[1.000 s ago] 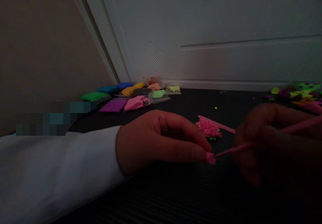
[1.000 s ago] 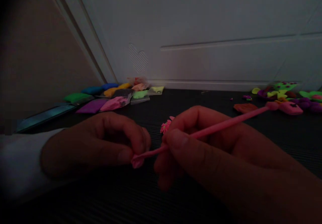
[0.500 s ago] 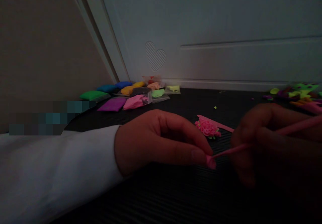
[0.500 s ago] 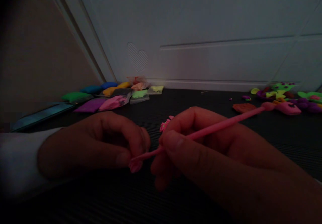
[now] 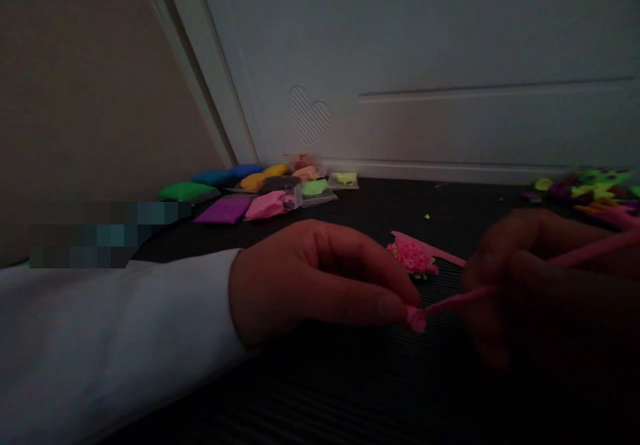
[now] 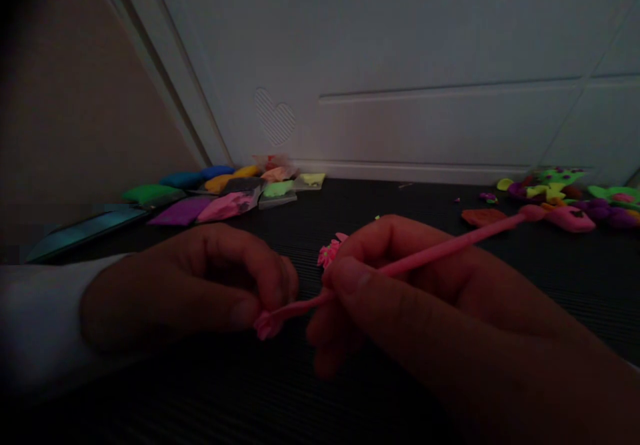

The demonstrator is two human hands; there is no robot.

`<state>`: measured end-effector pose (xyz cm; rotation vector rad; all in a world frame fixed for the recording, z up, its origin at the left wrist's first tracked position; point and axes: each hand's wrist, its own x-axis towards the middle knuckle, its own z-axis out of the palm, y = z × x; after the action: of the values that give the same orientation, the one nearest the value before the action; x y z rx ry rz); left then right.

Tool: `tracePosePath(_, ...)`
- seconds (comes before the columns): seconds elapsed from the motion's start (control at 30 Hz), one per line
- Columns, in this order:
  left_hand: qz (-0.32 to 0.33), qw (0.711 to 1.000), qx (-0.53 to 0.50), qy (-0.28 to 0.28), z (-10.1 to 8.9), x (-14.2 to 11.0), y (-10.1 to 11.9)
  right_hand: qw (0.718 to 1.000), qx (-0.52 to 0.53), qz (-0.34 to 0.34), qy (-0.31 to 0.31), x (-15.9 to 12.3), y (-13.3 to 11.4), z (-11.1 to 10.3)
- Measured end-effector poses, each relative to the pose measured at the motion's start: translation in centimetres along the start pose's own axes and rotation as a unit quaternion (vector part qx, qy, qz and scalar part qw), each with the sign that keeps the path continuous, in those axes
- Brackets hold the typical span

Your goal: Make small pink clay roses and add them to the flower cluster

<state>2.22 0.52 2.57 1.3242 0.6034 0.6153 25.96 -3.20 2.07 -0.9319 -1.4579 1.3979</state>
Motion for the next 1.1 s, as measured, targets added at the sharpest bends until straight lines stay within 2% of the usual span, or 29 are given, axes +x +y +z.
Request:
tracePosePath(0.1, 0.002, 1.000, -0.009, -0.001, 0.0, 0.1, 0.0, 1.000, -0.003, 0.018, -0.001, 0.0, 0.8, -0.5)
tracePosePath(0.27, -0.001, 1.000, -0.005, -0.010, 0.0, 0.1, 0.1, 0.998, -0.018, -0.051, 0.012, 0.5, 1.4, -0.6)
tracePosePath(0.43, 0.003, 1.000, 0.005, -0.004, 0.0, 0.0, 0.1, 0.998, 0.026, 0.048, 0.007, 0.1, -0.2, 0.3)
tracePosePath(0.77, 0.001, 1.000, -0.006, -0.001, -0.1, 0.0, 0.0, 0.997, 0.040, 0.061, 0.002, -0.3, -0.4, 0.4)
tracePosePath(0.87, 0.001, 1.000, 0.001, -0.001, 0.0, 0.2, 0.1, 0.999, 0.025, 0.035, 0.006, 0.0, -0.1, 0.2)
tracePosePath(1.0, 0.007, 0.999, -0.031, 0.019, 0.0, 0.4, 0.0, 0.998, -0.013, -0.058, 0.015, 0.6, 1.7, -0.4)
tracePosePath(1.1, -0.001, 0.995, -0.087, 0.046, -0.1, 0.4, -0.3, 0.996, -0.032, -0.052, 0.059, 0.7, 2.6, -0.7)
